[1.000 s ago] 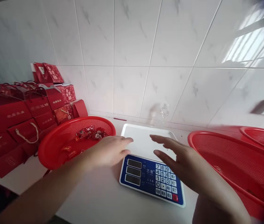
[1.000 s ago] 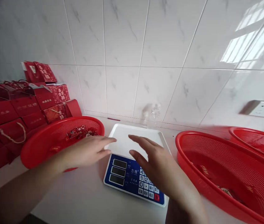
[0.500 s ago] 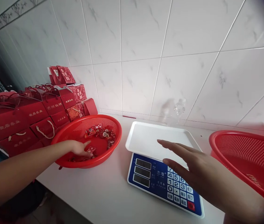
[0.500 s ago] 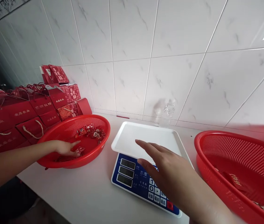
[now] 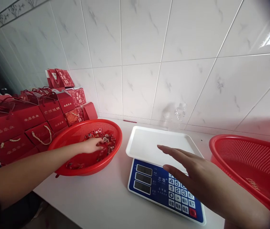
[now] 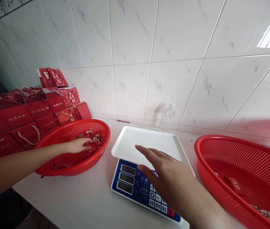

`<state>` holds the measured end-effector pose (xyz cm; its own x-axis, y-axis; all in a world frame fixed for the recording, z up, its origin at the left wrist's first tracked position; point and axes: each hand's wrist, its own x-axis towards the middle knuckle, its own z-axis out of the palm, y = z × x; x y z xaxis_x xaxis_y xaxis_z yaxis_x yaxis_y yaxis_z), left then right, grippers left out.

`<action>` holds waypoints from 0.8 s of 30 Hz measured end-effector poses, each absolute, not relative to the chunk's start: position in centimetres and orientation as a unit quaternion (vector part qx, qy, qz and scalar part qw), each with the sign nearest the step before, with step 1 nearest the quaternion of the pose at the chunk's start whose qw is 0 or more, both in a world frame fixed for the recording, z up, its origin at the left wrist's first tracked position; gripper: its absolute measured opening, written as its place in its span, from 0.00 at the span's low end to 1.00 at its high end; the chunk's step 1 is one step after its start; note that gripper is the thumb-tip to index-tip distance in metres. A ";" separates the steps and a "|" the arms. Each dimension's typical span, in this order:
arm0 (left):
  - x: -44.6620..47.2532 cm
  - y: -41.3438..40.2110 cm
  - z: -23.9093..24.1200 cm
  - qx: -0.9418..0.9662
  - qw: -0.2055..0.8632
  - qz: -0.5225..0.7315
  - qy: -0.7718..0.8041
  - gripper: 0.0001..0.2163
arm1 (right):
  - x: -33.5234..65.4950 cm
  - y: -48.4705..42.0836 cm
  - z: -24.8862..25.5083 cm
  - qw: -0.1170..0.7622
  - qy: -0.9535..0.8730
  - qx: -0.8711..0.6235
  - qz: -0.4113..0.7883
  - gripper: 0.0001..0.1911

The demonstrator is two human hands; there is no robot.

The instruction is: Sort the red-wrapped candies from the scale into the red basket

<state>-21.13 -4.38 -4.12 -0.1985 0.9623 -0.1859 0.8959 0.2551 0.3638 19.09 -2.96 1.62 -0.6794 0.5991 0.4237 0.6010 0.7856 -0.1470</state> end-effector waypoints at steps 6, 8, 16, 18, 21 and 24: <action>-19.9 0.9 -4.6 0.614 0.173 0.071 0.767 0.25 | 19.3 -3.3 1.9 0.243 -0.916 -0.319 -0.005 0.23; -19.5 1.6 -5.1 0.616 0.168 0.055 0.768 0.23 | 19.4 -3.4 1.9 0.248 -0.916 -0.316 -0.005 0.22; -18.6 1.5 -6.2 0.607 0.153 -0.028 0.779 0.22 | 18.9 -3.2 1.8 0.233 -0.916 -0.328 0.002 0.23; -18.5 1.6 -6.3 0.608 0.149 -0.037 0.779 0.21 | 18.8 -3.1 1.8 0.233 -0.915 -0.330 0.008 0.23; -18.6 1.7 -6.0 0.614 0.157 -0.052 0.772 0.19 | 18.9 -3.2 1.8 0.235 -0.914 -0.329 0.018 0.22; -19.0 1.6 -4.7 0.626 0.189 -0.074 0.753 0.17 | 18.9 -3.2 1.9 0.233 -0.916 -0.326 0.024 0.23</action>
